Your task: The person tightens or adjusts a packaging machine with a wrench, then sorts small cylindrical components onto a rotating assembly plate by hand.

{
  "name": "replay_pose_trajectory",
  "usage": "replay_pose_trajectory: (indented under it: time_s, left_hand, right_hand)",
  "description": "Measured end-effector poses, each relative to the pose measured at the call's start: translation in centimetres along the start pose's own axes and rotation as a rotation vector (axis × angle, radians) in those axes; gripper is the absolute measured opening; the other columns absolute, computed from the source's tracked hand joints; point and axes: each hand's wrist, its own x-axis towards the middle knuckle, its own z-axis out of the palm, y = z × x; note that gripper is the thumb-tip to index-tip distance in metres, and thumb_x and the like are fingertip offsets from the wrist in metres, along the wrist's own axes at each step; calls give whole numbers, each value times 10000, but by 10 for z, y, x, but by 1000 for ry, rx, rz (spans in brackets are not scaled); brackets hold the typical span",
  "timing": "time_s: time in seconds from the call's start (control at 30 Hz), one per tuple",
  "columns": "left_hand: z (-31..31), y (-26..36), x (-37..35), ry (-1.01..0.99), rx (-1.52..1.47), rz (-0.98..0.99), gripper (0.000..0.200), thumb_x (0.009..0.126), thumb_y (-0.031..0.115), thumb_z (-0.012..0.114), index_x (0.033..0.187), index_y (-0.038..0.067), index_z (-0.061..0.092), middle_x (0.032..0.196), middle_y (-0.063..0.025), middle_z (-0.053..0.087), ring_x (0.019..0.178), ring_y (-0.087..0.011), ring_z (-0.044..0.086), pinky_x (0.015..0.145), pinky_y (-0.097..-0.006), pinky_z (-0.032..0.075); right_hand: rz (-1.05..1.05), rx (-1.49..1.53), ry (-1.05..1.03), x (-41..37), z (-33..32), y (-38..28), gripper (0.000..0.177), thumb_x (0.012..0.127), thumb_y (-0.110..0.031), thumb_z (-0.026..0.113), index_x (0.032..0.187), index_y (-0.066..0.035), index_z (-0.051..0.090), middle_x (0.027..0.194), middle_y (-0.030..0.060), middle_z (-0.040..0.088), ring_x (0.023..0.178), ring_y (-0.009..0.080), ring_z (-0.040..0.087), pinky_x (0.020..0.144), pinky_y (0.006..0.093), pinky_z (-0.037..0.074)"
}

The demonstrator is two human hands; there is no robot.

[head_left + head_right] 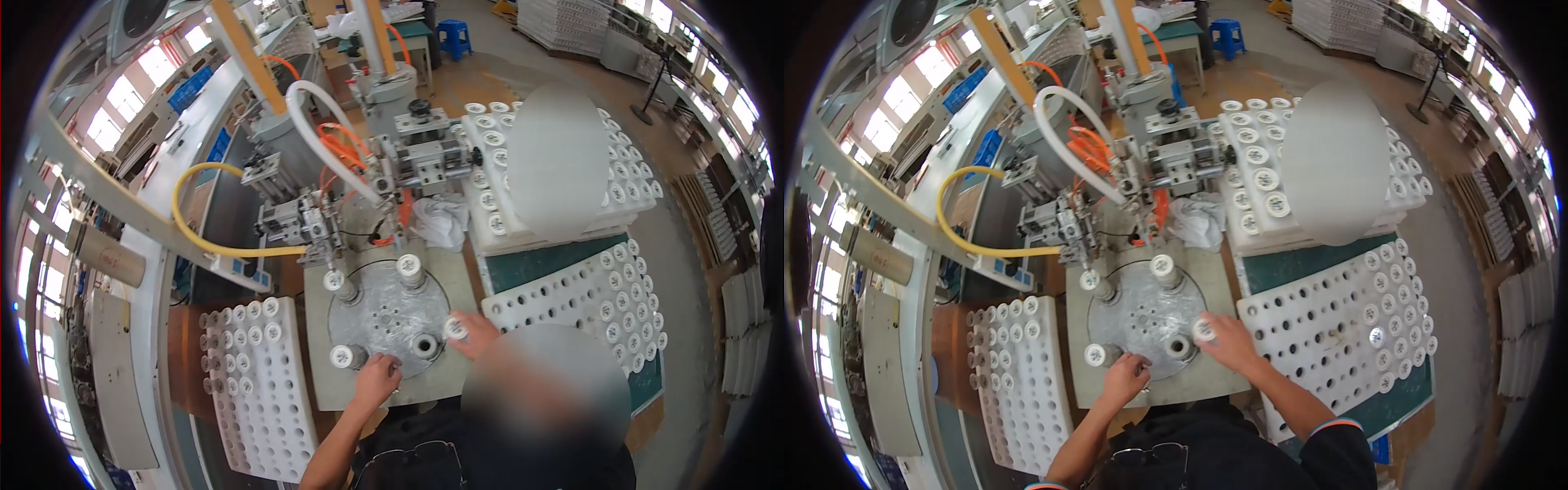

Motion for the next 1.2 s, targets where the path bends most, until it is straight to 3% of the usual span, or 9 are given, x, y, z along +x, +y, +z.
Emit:
replay_pose_trajectory:
  time_s: [0.2,0.4,0.5,0.57,0.67,0.73,0.77,0.93,1.2]
  left_hand:
    - [-25,-6,4,154,-100,-15,257,711,121,588,965,119,628,801,-76,558,717,-243,582,649,-354,472]
    - [-30,-4,24,186,-148,29,287,721,148,616,1006,117,611,877,-81,555,736,-245,590,657,-364,478]
    - [-15,14,39,125,-121,25,369,724,178,640,1084,133,572,947,-80,546,759,-247,600,656,-373,484]
    - [0,30,50,114,-19,36,535,698,188,681,1194,162,484,1038,-85,523,824,-259,605,661,-388,500]
    - [28,36,59,43,174,207,622,682,202,709,1250,183,455,1063,-104,537,881,-286,599,697,-405,500]
    - [30,30,58,-17,221,218,637,675,207,715,1256,193,453,1074,-102,539,892,-292,598,701,-407,502]
    - [26,26,54,-92,268,247,652,669,211,722,1262,203,451,1085,-100,540,903,-299,596,705,-410,504]
    - [-43,-5,-16,105,6,10,635,677,201,717,1256,187,458,1067,-98,547,928,-294,589,716,-389,503]
    - [-133,-171,-111,651,99,-524,608,693,246,715,1251,162,488,1068,-136,527,964,-315,560,789,-410,472]
  right_hand:
    - [-241,-207,-135,-8,69,-24,639,717,-301,698,1273,-135,432,970,109,531,937,274,531,837,383,391]
    - [-71,-206,-165,-36,53,-36,701,723,-281,697,1331,-138,379,926,82,551,841,275,551,723,415,421]
    - [176,55,-101,-41,41,-16,680,756,-210,677,1345,-105,354,829,79,552,755,246,558,673,367,442]
    - [407,430,167,-27,43,8,614,793,-147,630,1336,-74,354,724,71,529,675,192,540,637,298,442]
    - [390,394,305,2,44,11,558,819,-115,597,1324,-53,366,668,52,506,632,145,500,615,266,426]
    - [370,387,241,15,41,-9,556,799,-100,600,1311,-61,388,722,65,522,668,190,517,648,311,437]
    - [179,202,235,21,43,-18,570,784,-101,609,1310,-70,392,752,70,525,704,211,524,673,331,431]
    - [-382,-276,5,27,75,-58,644,716,-171,663,1309,-143,414,824,67,535,804,234,529,714,378,387]
    - [-402,-381,-88,30,102,-57,653,677,-266,691,1277,-152,460,848,63,544,808,236,518,715,379,357]
